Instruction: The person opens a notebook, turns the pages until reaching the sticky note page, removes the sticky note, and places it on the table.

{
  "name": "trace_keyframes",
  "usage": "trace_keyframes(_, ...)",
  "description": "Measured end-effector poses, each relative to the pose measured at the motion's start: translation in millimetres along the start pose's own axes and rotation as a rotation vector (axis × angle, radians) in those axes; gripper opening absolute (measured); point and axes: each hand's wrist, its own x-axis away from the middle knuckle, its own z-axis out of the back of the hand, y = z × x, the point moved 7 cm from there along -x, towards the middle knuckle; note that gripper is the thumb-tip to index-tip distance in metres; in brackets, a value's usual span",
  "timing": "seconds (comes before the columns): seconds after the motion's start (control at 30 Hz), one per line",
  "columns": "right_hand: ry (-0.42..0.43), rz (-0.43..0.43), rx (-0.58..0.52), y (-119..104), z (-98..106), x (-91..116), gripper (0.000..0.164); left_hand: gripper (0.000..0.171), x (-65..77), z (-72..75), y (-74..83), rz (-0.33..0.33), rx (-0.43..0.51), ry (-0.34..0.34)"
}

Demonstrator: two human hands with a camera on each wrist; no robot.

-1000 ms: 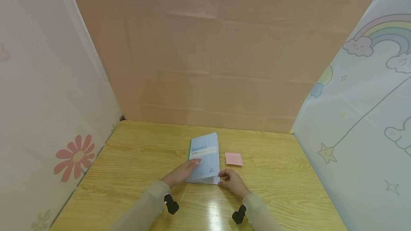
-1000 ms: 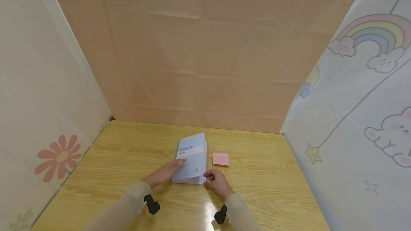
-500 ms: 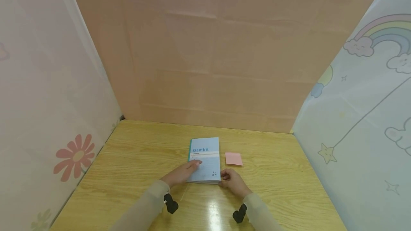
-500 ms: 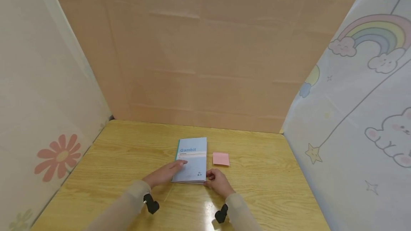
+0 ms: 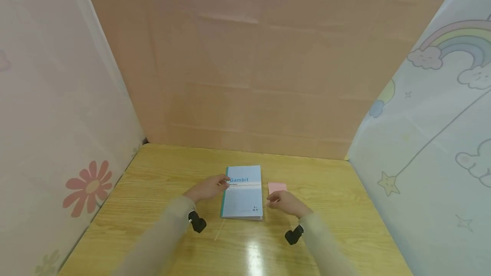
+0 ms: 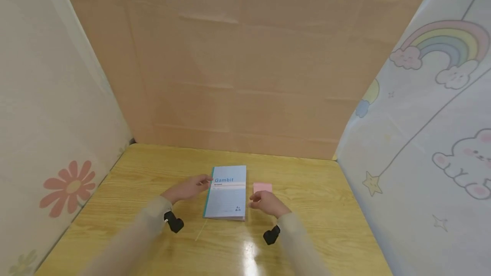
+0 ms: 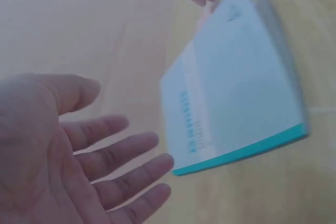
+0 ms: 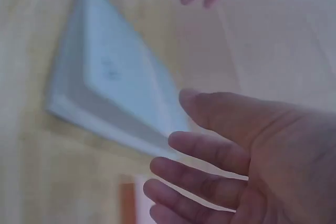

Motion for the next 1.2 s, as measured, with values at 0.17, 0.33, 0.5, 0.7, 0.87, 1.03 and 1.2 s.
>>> trace_keyframes(0.17,0.147,-0.040,0.119,-27,41,-11,0.040,0.039,-10.4,37.6,21.7,0.015,-0.198,0.113)
trace_keyframes(0.33,0.298,-0.023,0.267,-52,67,-18,0.055,0.048,-16.9,64.0,38.7,0.013,-0.365,0.224)
trace_keyframes(0.5,0.458,0.110,0.413,-70,72,-23,0.072,0.060,-19.0,71.4,41.4,-0.069,-0.491,0.380)
trace_keyframes(0.7,0.522,0.172,0.550,-69,54,-24,0.082,0.073,-17.2,53.7,26.1,-0.144,-0.695,0.491)
trace_keyframes(0.87,0.484,0.116,0.565,-56,33,-25,0.090,0.082,-13.9,33.9,9.5,-0.128,-0.728,0.478)
trace_keyframes(1.03,0.435,0.082,0.541,-50,20,-26,0.092,0.084,-14.7,19.2,-1.5,-0.095,-0.774,0.461)
trace_keyframes(1.2,0.394,0.029,0.552,-45,14,-26,0.092,0.084,-12.2,12.4,-4.6,-0.069,-0.772,0.438)
